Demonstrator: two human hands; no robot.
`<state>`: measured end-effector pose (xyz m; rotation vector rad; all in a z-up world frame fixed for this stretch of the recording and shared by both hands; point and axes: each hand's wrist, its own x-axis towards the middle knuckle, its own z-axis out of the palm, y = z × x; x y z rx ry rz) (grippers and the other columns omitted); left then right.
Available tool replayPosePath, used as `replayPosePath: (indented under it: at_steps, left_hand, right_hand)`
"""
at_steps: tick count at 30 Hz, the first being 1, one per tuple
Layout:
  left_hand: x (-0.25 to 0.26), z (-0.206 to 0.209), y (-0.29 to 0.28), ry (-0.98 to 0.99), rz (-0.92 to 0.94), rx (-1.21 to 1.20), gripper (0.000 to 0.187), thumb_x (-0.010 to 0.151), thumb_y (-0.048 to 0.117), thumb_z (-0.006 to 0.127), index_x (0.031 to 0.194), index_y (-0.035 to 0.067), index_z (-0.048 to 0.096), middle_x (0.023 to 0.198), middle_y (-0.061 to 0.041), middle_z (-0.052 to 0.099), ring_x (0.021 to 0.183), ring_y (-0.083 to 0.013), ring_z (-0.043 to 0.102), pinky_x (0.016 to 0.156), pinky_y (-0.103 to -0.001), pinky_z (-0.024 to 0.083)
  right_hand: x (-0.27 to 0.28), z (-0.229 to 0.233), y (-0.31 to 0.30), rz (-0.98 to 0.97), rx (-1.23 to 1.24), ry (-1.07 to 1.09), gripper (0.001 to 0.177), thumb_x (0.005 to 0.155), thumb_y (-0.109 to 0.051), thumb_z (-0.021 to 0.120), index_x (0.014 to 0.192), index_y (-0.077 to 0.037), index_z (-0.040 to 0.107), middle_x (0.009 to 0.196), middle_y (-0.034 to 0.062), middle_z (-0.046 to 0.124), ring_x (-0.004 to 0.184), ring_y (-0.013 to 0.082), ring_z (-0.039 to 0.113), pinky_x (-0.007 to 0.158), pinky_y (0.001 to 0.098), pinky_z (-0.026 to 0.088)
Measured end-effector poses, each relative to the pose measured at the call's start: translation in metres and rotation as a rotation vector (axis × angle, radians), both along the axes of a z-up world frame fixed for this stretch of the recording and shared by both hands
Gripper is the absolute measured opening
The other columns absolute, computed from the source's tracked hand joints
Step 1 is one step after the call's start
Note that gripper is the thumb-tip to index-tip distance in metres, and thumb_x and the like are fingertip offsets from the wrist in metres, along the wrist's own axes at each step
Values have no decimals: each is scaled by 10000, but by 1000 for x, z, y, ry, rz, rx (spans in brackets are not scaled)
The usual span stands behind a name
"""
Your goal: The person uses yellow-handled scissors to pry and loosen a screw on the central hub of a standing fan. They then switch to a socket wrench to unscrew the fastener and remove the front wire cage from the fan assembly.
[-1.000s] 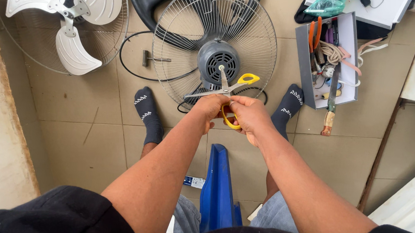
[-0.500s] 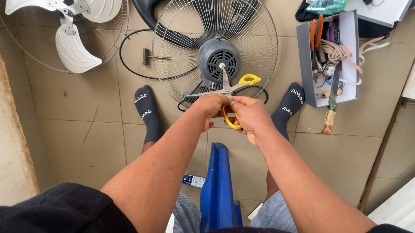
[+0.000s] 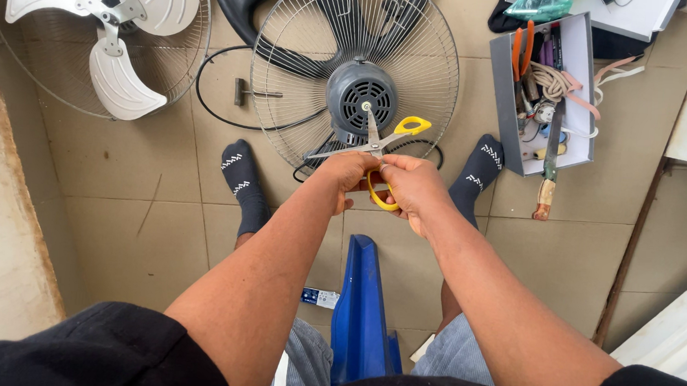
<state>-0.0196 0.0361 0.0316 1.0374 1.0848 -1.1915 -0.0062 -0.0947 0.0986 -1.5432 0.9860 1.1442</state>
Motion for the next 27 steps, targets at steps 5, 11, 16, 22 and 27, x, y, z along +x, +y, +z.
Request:
replayPosePath:
  at_steps: [5,11,16,22,27]
  left_hand:
    - [1,2,-1,5,-3,0,151,940,319,624,1045,239,696,1024,49,708,1049,-138,650,1005,-535,331]
    - [1,2,-1,0,1,-13,157,934,315,627,1044,234,705,1018,48,709,1048,-139,650,1003,-536,326]
    - [2,3,-1,-6,0,-8,169,933,313,628,1051,228,714,1019,43,712,1042,-142,650,1002,-539,321]
    - [4,5,1,8,-18,18,160,931,313,635,1043,232,716,1025,52,712,1044,-136,645,991,-534,329]
    - [7,4,1,6,-44,-4,139,933,300,631,1018,222,707,1007,58,709,1046,-119,646,957,-511,316]
  right_hand:
    - [0,-1,-1,7,6,-10,355,966,-167,573,1294,-158,710,959,-21,712,606,55,529,624,282,546]
    - [1,1,-1,18,-5,-9,354,964,-162,574,1296,-159,700,956,-19,717,603,51,536,627,279,556]
    - [0,0,-2,1,20,-20,351,966,-159,566,1285,-149,713,943,-21,715,582,48,517,604,278,541]
    - [-1,-2,-2,6,7,-20,338,967,-165,590,1280,-153,718,876,-23,683,575,45,525,593,270,532]
    - [-2,-4,-3,-30,16,-20,347,958,-161,591,1287,-150,702,861,-26,681,570,55,528,585,282,514]
